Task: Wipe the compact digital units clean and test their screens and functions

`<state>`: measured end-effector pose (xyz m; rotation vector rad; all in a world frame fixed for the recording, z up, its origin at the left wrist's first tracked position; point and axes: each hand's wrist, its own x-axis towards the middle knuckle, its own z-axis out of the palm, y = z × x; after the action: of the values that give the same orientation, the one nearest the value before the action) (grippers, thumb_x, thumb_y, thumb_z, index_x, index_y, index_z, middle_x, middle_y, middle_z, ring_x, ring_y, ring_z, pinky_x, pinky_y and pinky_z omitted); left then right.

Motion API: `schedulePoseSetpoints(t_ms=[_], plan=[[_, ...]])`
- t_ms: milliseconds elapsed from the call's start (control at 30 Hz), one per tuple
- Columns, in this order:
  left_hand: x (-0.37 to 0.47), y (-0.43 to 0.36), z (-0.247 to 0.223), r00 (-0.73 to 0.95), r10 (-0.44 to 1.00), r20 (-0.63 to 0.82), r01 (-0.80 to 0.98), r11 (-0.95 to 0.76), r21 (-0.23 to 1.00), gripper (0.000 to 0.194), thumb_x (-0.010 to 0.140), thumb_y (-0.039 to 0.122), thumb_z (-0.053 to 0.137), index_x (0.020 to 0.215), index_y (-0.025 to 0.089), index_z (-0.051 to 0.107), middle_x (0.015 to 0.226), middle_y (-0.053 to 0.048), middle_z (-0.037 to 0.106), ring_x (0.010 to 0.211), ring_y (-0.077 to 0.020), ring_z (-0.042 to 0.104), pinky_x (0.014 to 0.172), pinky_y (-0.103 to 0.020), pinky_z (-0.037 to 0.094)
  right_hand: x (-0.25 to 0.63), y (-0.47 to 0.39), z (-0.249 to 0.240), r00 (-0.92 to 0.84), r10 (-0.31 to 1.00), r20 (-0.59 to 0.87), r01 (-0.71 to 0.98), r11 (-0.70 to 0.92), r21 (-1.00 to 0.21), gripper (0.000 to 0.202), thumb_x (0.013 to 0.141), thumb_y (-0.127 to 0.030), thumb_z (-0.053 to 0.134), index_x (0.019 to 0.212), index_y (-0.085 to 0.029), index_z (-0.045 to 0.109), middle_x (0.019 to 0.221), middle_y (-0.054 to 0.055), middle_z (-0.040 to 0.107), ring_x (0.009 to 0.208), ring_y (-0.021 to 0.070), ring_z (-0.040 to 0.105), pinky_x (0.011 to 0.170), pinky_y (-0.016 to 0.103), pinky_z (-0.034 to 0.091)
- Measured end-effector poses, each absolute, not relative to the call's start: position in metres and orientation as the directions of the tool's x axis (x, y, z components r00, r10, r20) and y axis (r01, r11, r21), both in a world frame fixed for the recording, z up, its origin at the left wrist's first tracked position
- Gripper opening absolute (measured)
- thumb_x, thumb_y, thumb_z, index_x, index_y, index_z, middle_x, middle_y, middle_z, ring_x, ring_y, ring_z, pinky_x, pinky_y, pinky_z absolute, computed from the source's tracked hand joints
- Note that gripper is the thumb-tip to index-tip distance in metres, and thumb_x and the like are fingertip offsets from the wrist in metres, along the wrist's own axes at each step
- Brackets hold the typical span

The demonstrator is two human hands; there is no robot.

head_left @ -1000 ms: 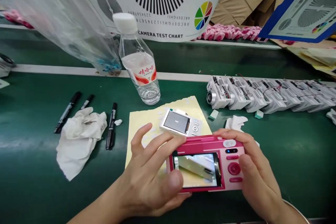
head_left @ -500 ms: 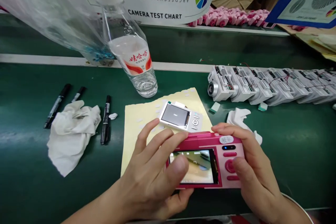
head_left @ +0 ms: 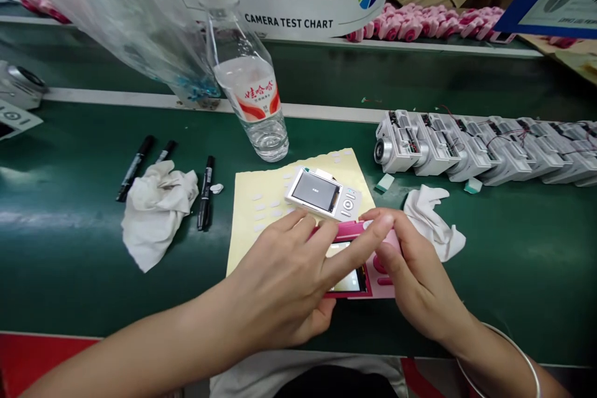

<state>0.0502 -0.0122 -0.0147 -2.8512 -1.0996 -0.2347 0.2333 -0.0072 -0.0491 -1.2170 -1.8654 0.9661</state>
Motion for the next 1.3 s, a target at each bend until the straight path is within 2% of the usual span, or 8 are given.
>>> schedulePoseSetpoints(t_ms=[367, 467, 600, 700, 767, 833, 933, 1300], plan=[[0.067, -0.02, 0.015, 0.731, 0.678, 0.068, 0.681, -0.722, -0.123, 0.1, 0.052, 0.019, 0.048, 0.141, 0.024, 0.004, 0.078, -0.005, 0.059, 0.057, -0.0233, 0.055, 0.049, -0.031, 0.039, 0.239, -0.011, -0.042, -0.312, 0.936, 0.161, 0.313, 0.261, -0.913, 0.025, 0.093, -0.036, 0.03, 0.107, -0.023, 0.047, 0.103, 0.007, 0.058, 0.097, 0.0198, 0.056, 0.082, 0.034, 0.045], [0.057, -0.011, 0.037, 0.723, 0.689, 0.052, 0.675, -0.72, 0.16, 0.097, 0.058, 0.022, 0.048, 0.142, 0.019, -0.001, 0.069, 0.001, 0.059, 0.053, -0.0189, 0.056, 0.049, -0.028, 0.041, 0.241, -0.013, -0.038, -0.336, 0.929, 0.157, 0.287, 0.26, -0.922, 0.026, 0.093, -0.036, 0.03, 0.105, -0.024, 0.049, 0.098, 0.005, 0.059, 0.09, 0.0184, 0.057, 0.078, 0.031, 0.046], [0.028, 0.018, 0.054, 0.695, 0.714, -0.083, 0.575, -0.483, 0.661, 0.084, 0.072, 0.025, 0.041, 0.141, 0.023, -0.008, 0.078, 0.002, 0.064, 0.057, -0.0144, 0.062, 0.055, -0.027, 0.048, 0.242, -0.018, -0.035, -0.361, 0.922, 0.14, 0.247, 0.239, -0.939, 0.025, 0.093, -0.035, 0.03, 0.103, -0.025, 0.051, 0.089, 0.002, 0.061, 0.075, 0.0157, 0.058, 0.069, 0.027, 0.046], [0.016, 0.024, 0.049, 0.725, 0.681, -0.104, 0.457, -0.363, 0.812, 0.079, 0.08, 0.038, 0.035, 0.141, 0.02, -0.012, 0.092, -0.006, 0.065, 0.064, -0.016, 0.065, 0.06, -0.03, 0.051, 0.243, -0.021, -0.036, -0.33, 0.934, 0.139, 0.21, 0.216, -0.954, 0.024, 0.094, -0.035, 0.031, 0.103, -0.027, 0.052, 0.093, 0.001, 0.062, 0.075, 0.014, 0.059, 0.065, 0.023, 0.047], [0.02, 0.014, 0.042, 0.675, 0.737, 0.015, 0.522, -0.492, 0.697, 0.094, 0.075, 0.048, 0.05, 0.141, 0.019, -0.01, 0.102, -0.009, 0.063, 0.082, -0.0212, 0.065, 0.069, -0.033, 0.052, 0.244, -0.021, -0.037, -0.296, 0.944, 0.145, 0.199, 0.209, -0.957, 0.023, 0.094, -0.035, 0.032, 0.104, -0.028, 0.051, 0.097, 0.001, 0.062, 0.076, 0.0128, 0.06, 0.062, 0.02, 0.048], [0.031, -0.003, 0.035, 0.631, 0.763, 0.138, 0.648, -0.616, 0.448, 0.11, 0.065, 0.049, 0.065, 0.141, 0.018, -0.009, 0.11, -0.012, 0.061, 0.093, -0.0252, 0.062, 0.073, -0.035, 0.051, 0.244, -0.02, -0.038, -0.269, 0.945, 0.188, 0.217, 0.25, -0.944, 0.022, 0.094, -0.033, 0.033, 0.106, -0.03, 0.05, 0.1, 0.0, 0.061, 0.077, 0.0118, 0.06, 0.063, 0.018, 0.049], [0.047, -0.023, 0.028, 0.67, 0.725, 0.161, 0.696, -0.689, 0.204, 0.113, 0.061, 0.038, 0.07, 0.141, 0.015, -0.007, 0.101, -0.01, 0.063, 0.083, -0.0245, 0.062, 0.066, -0.034, 0.051, 0.243, -0.018, -0.038, -0.274, 0.923, 0.269, 0.266, 0.342, -0.901, 0.022, 0.094, -0.029, 0.033, 0.109, -0.031, 0.049, 0.102, 0.0, 0.06, 0.083, 0.0111, 0.059, 0.069, 0.017, 0.049], [0.063, -0.034, 0.017, 0.727, 0.685, 0.057, 0.687, -0.722, -0.079, 0.094, 0.06, 0.02, 0.054, 0.14, 0.023, 0.005, 0.089, -0.008, 0.06, 0.067, -0.0237, 0.057, 0.049, -0.031, 0.046, 0.238, -0.021, -0.042, -0.345, 0.915, 0.207, 0.265, 0.307, -0.914, 0.023, 0.094, -0.03, 0.029, 0.111, -0.026, 0.046, 0.1, 0.004, 0.06, 0.089, 0.0164, 0.059, 0.079, 0.03, 0.048]])
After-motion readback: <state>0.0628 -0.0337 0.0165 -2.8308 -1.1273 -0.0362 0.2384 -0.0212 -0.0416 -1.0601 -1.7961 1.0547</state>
